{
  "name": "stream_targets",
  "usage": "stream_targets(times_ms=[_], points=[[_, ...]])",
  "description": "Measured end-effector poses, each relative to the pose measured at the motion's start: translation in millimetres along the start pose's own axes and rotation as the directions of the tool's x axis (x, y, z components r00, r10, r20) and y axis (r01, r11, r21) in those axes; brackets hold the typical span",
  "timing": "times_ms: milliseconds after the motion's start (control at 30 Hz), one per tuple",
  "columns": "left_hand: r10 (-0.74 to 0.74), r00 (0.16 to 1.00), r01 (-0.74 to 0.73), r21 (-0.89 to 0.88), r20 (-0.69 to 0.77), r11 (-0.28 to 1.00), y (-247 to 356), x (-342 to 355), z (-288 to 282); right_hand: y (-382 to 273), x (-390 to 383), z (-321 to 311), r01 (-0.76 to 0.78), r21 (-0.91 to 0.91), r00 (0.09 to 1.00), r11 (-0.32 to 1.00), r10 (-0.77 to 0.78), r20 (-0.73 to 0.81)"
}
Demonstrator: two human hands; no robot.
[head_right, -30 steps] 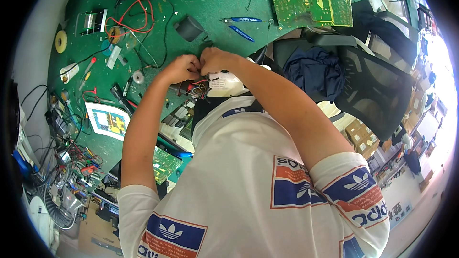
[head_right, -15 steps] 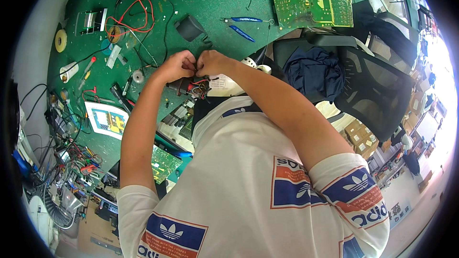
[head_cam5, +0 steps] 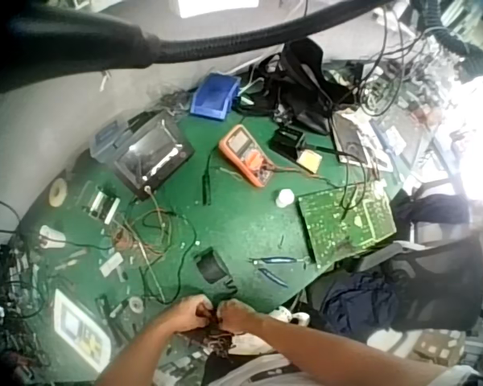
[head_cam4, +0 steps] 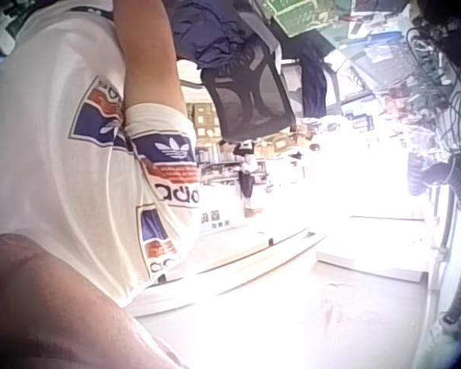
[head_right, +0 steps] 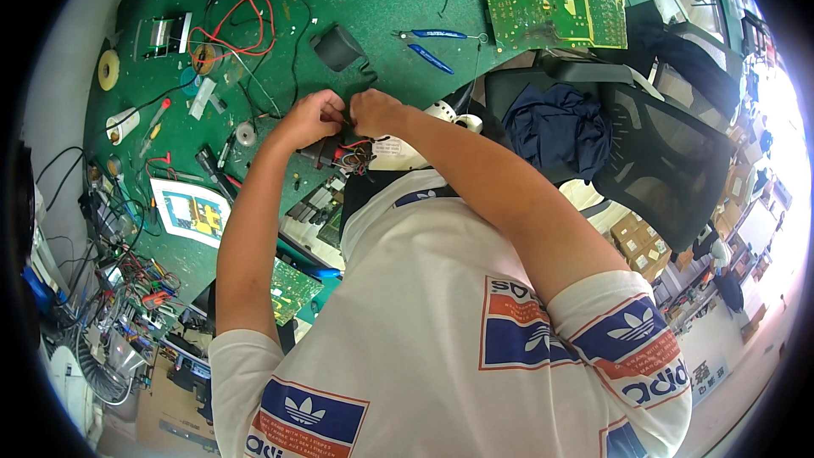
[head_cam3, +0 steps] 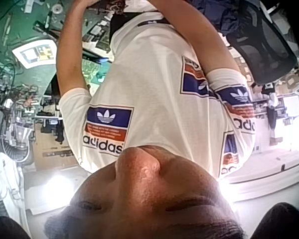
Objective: The person connects wires to a circuit board and uses a soldering iron to secure connections on an electronic device.
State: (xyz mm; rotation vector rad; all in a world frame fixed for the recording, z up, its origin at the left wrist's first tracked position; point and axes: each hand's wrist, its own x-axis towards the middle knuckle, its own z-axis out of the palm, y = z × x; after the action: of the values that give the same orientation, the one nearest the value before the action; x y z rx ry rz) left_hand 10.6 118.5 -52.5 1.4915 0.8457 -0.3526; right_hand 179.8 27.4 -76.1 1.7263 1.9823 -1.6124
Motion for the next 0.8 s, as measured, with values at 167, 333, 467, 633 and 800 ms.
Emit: stream_targets(times_ms=[167,333,467,633,800], points=[[-0.003,1.0,0.003,0.033,-0.011,0.999,9.7,-5.7,0.0,0.3,0.4,-5.2,0.001,0.014,0.999,1.0,-0.001,0.051],[0.003,1.0,-0.001,0.046,-0.024,0.999,10.6,-5.3,3.0,2.5,2.2,-1.2,0.058,-0.03,0.998,0.998,-0.057,0.002],[0.032,0.999,-0.03,0.043,-0.042,0.999,5.7,-5.4,5.6,3.9,4.5,-1.8,0.069,-0.049,0.997,0.996,-0.067,0.048],[0.033,0.998,-0.03,0.043,-0.062,0.999,2.8,-5.4,5.4,7.4,-1.2,-5.1,0.022,0.173,0.999,0.985,-0.026,0.022],[0.018,0.999,-0.017,0.035,-0.036,0.999,4.1,-5.0,4.1,7.5,-0.9,-2.6,0.033,0.224,0.999,0.974,-0.029,-0.018]])
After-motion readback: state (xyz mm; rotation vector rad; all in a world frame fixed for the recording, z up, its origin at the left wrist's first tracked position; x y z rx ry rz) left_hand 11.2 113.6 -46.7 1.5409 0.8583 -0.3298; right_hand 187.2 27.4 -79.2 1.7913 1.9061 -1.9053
